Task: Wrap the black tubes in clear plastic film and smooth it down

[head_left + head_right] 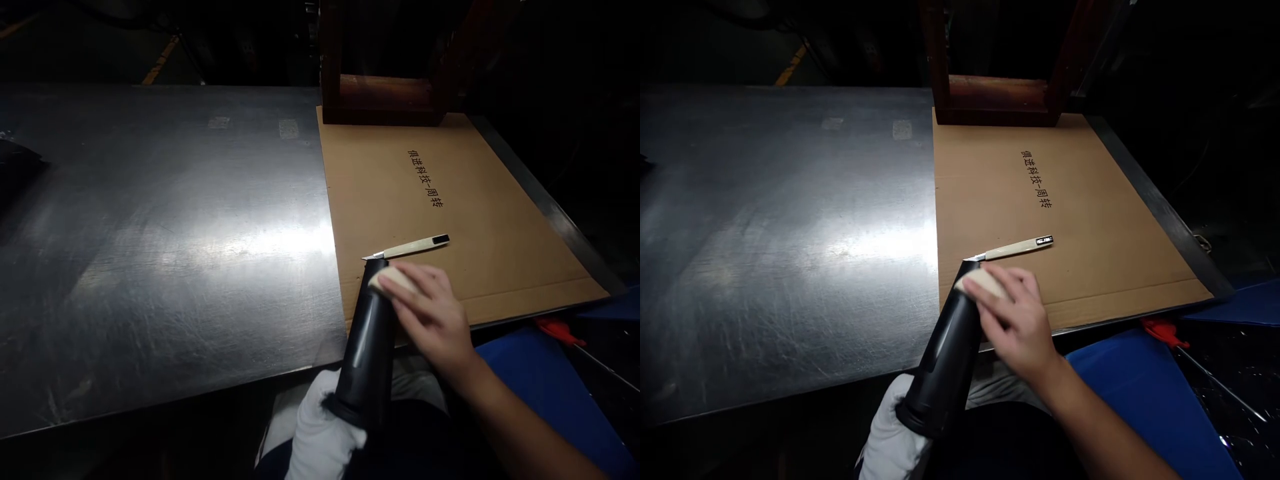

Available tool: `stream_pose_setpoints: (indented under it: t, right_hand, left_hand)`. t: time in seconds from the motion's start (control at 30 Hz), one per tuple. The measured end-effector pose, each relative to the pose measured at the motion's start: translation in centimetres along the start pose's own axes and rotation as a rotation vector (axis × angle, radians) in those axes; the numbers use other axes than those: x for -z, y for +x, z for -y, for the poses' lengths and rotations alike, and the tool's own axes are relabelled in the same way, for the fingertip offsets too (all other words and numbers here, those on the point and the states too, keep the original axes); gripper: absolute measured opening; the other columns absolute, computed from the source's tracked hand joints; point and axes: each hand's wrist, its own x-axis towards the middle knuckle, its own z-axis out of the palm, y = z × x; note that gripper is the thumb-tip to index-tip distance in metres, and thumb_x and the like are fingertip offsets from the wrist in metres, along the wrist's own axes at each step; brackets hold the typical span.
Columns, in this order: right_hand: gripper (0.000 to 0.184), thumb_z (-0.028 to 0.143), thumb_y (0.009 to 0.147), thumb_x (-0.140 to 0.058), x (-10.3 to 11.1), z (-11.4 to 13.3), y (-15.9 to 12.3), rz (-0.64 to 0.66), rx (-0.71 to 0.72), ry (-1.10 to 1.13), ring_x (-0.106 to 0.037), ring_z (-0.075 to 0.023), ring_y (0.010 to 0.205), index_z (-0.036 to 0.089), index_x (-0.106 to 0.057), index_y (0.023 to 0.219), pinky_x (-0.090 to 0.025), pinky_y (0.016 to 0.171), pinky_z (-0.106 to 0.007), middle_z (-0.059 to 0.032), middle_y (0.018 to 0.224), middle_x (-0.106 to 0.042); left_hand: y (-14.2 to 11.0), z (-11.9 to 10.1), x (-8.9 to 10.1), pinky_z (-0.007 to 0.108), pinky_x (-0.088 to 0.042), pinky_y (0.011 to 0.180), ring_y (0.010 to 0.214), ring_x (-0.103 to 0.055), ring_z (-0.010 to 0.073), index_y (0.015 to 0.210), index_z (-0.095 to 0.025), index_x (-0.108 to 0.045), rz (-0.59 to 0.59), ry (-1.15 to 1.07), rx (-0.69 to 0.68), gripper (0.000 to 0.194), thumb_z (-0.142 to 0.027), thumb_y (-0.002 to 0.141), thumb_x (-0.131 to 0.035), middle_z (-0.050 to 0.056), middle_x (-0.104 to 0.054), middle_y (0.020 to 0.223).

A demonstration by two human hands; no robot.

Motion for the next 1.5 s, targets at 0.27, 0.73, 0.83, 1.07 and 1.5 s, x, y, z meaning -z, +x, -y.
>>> stream_pose_setpoints:
  t: [0.27, 0.73, 0.83, 1.07, 1.5]
  right_hand:
    - [0.040, 0.011, 0.084, -0.055, -0.3, 0.0, -0.2, 0.012, -0.008, 0.034, -0.047, -0.0248, 0.110, 0.030, -0.063, 0.119, -0.045, 0.094, -0.044, -0.0044, 0.129, -0.055]
    - [0.038, 0.013, 0.086, -0.053, -0.6, 0.0, 0.1, -0.085, -0.054, 0.029, -0.049, -0.0241, 0.106, 0.032, -0.064, 0.117, -0.045, 0.095, -0.047, -0.0039, 0.122, -0.060]
    - [0.040, 0.012, 0.085, -0.053, -0.4, 0.3, -0.6, -0.016, -0.052, 0.064, -0.048, -0.0244, 0.110, 0.030, -0.062, 0.120, -0.046, 0.093, -0.045, -0.0049, 0.128, -0.056]
    - [0.036, 0.014, 0.086, -0.053, -0.5, -0.1, -0.1, -0.103, -0.071, 0.039, -0.051, -0.0233, 0.106, 0.031, -0.065, 0.116, -0.046, 0.095, -0.045, -0.0042, 0.120, -0.061]
    - [0.031, 0.023, 0.087, -0.057, 0.7, 0.6, -2.8, -0.016, -0.305, 0.385, -0.054, -0.0234, 0.115, 0.032, -0.065, 0.115, -0.047, 0.098, -0.043, -0.0037, 0.124, -0.060]
  left_hand:
    - [6.0, -0.4, -6.9, 0.031, -0.058, 0.061, 0.087, -0.067, 0.0257, 0.087, -0.027, -0.066, -0.085, 0.070, -0.221, 0.033, -0.023, 0.057, -0.081, 0.000, -0.072, 0.086]
    - [5.9, -1.3, -5.2, 0.038, -0.060, 0.075, 0.103, -0.065, 0.0290, 0.083, -0.027, -0.063, -0.096, 0.155, -0.285, 0.017, -0.027, 0.069, -0.073, 0.001, -0.072, 0.093]
    - [4.3, -1.4, -4.6, 0.038, -0.060, 0.076, 0.103, -0.065, 0.0291, 0.088, -0.026, -0.065, -0.115, 0.168, -0.236, 0.024, -0.022, 0.066, -0.074, 0.002, -0.072, 0.096]
    - [0.0, -0.4, -2.3, 0.040, -0.057, 0.080, 0.099, -0.066, 0.0293, 0.088, -0.022, -0.068, -0.113, 0.182, -0.103, 0.014, -0.028, 0.077, -0.062, 0.006, -0.074, 0.092]
    - [-0.8, -1.2, 0.0, 0.024, -0.049, 0.053, 0.052, -0.058, 0.0136, 0.065, -0.021, -0.067, -0.023, 0.107, -0.288, 0.030, -0.039, 0.051, -0.085, -0.002, -0.066, 0.057]
